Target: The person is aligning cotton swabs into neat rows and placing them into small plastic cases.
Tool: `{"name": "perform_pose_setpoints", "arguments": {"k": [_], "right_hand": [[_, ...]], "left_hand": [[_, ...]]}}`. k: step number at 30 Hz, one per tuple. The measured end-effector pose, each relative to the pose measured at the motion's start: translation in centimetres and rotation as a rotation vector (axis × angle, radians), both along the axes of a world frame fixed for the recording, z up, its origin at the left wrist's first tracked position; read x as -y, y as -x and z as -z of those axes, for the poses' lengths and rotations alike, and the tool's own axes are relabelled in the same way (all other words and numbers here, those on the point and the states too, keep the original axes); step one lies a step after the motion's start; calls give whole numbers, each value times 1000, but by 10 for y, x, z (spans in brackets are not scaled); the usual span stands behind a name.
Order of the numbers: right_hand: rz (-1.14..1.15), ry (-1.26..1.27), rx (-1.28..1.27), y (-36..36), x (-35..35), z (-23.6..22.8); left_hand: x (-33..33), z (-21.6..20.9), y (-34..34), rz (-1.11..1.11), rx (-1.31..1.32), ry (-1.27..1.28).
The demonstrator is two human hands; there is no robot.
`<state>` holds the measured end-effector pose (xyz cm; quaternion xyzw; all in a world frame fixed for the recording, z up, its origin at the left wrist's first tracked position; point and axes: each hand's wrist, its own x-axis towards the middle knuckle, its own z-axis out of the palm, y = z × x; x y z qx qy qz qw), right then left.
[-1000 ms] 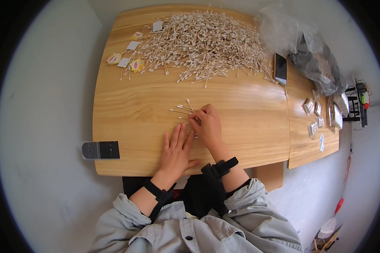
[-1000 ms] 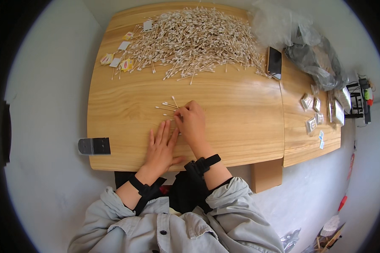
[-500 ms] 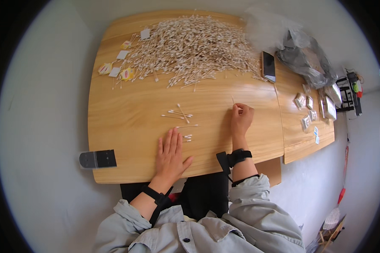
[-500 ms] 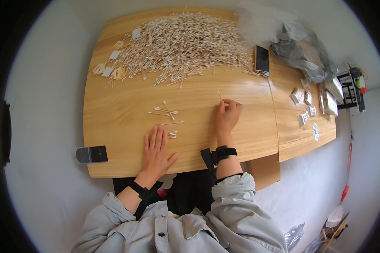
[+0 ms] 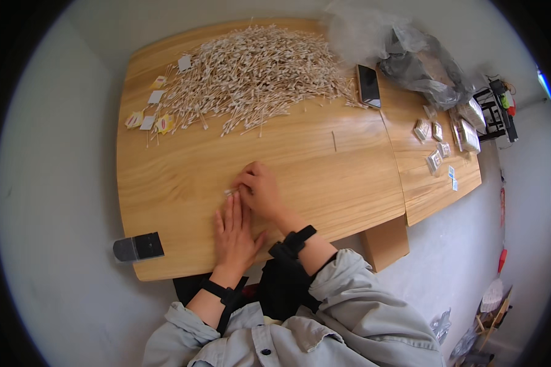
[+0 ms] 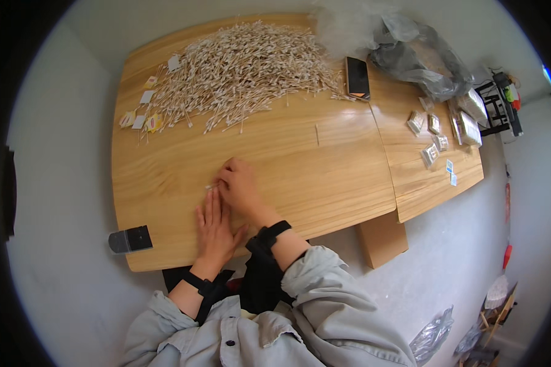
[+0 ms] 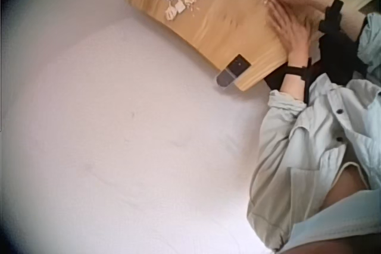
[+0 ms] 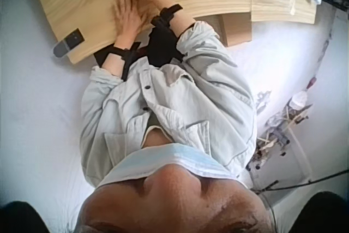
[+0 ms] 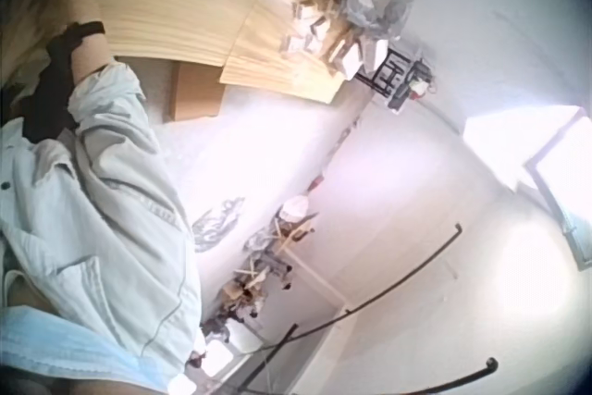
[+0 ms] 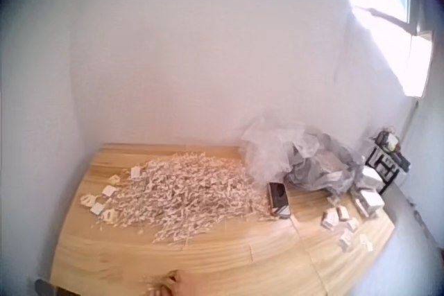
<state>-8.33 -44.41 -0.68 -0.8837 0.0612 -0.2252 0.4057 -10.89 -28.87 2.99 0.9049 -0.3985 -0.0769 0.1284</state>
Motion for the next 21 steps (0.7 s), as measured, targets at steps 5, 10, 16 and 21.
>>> {"name": "perform_pose_setpoints", "arguments": {"k": [5, 10, 16, 21], "right_hand": [[350, -532, -25, 40, 18, -8], [439, -661, 79, 61, 12, -11], [401, -710, 141, 62, -1, -10], [371, -737, 125, 62, -9, -15]], "left_hand": [[-2, -5, -3, -45, -33, 34], [22, -12, -19, -80, -98, 2], [24, -12, -23, 109, -77, -11], [-2, -19, -9, 37, -91, 23]]}}
